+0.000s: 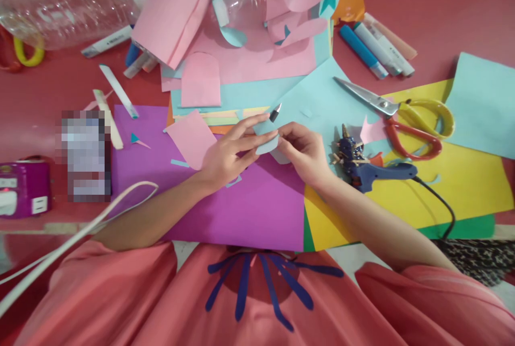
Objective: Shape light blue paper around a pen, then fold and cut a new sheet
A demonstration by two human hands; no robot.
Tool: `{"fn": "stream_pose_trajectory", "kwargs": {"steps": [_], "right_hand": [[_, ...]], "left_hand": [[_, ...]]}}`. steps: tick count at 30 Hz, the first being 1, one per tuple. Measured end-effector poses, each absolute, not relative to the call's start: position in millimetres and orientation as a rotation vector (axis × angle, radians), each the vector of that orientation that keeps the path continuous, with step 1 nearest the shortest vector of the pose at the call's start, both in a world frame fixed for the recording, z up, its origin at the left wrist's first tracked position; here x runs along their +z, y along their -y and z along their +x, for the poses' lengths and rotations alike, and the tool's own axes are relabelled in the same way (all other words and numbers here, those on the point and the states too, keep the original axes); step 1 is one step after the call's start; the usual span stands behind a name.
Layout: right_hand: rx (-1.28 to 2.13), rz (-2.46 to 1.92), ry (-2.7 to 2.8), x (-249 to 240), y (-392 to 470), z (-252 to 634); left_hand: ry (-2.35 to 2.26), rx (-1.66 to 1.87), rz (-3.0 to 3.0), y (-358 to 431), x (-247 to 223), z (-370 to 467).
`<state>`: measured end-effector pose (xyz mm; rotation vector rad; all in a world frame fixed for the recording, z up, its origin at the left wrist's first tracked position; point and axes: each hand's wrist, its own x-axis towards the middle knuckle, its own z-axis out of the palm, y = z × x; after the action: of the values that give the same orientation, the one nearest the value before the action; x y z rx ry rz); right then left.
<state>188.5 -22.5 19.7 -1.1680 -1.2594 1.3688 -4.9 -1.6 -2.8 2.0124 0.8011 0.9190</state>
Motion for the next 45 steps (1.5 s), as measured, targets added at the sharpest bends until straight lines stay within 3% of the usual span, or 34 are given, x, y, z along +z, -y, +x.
{"fn": "stream_pose_trajectory", "kwargs": {"steps": [20, 45], "right_hand": [[1.421, -1.194, 1.095, 20, 22, 191], [1.426, -1.225, 1.289, 25, 20, 192]], "left_hand": [[-0.653, 0.643, 2.217, 1, 2, -1], [-0.664, 0.645, 2.178, 4, 7, -1]]}}
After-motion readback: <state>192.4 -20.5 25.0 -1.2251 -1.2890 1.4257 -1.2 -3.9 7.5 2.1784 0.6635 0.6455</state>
